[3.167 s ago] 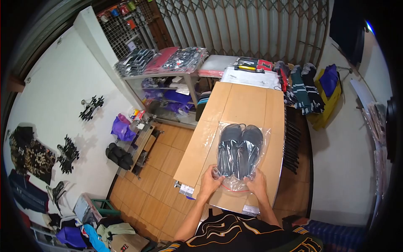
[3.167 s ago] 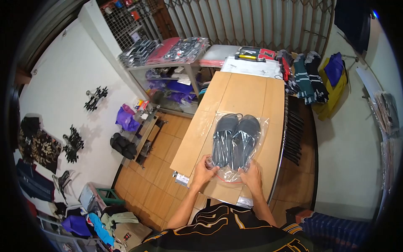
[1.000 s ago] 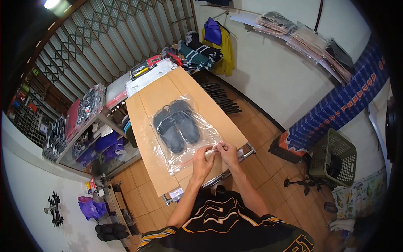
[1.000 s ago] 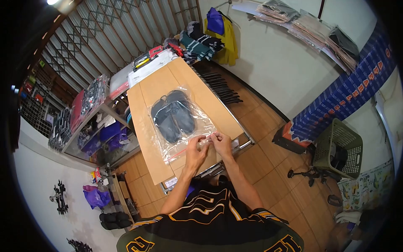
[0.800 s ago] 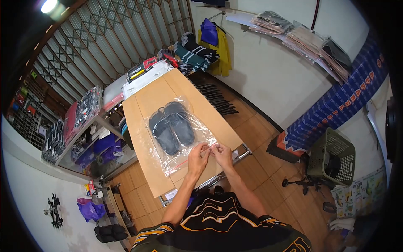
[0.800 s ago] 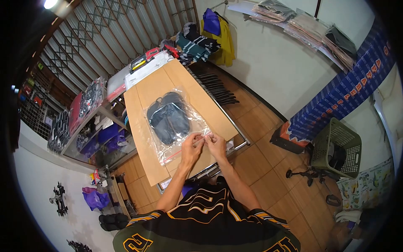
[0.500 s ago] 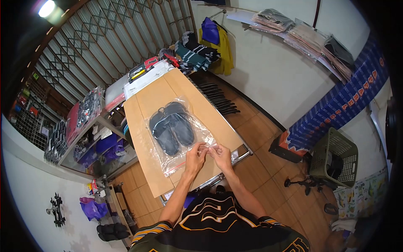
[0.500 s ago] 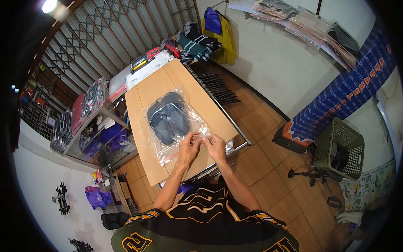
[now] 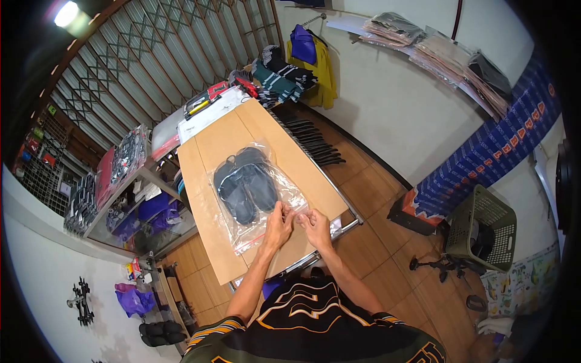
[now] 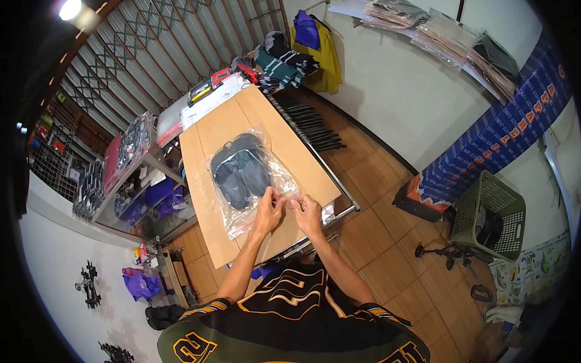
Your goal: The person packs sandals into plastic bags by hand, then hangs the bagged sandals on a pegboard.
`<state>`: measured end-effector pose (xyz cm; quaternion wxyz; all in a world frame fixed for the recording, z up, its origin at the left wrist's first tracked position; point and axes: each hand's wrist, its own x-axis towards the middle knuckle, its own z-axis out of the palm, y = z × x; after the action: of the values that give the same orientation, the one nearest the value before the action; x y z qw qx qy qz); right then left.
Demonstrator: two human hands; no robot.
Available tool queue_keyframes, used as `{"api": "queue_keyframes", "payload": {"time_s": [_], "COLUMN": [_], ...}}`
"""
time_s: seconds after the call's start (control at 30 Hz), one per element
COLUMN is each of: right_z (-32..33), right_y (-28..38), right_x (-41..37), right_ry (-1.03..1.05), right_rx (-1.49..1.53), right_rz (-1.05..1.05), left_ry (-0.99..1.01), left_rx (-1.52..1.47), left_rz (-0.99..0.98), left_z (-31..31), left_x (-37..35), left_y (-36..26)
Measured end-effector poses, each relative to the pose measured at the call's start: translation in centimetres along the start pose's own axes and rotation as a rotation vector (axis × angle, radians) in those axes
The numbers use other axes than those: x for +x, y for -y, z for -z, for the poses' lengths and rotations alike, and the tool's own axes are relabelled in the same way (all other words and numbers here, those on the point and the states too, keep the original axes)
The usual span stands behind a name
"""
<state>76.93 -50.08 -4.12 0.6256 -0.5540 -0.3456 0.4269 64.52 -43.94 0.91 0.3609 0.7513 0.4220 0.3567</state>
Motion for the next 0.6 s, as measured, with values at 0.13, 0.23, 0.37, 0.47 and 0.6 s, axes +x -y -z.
{"api": "queue_keyframes", "payload": {"time_s": [0.13,0.23,0.37,0.47,0.6], "right_z": [-0.3,0.1,0.2,-0.1,-0.2], "right_y": [0.2,-0.2,-0.9,1.0,1.6], "right_x": [0.2,0.5,0.7,0.2,0.0], "right_ry": [-0.043,-0.034,-0.044,-0.041,-0.045], "right_rx": [0.076,-0.003,-0.104,0.021,0.086], "right_rz": [0.063,0.036,0.060,-0.003,-0.019], "left_ry": [0.061,0.051,0.072,0.084,0.043], "left_rx": [0.015,-0.080,0.038,-0.033,0.052], "left_rz": [0.007,-0.062,-0.188,-0.064,-0.125], "left_z": [0.3,-0.1,0.0,-0.2,-0.1], "left_x": [-0.1,-0.3,-0.5,-0.4,-0.3], "left_y": [-1.7,-1.4,-1.1,-0.8,-0.9]}}
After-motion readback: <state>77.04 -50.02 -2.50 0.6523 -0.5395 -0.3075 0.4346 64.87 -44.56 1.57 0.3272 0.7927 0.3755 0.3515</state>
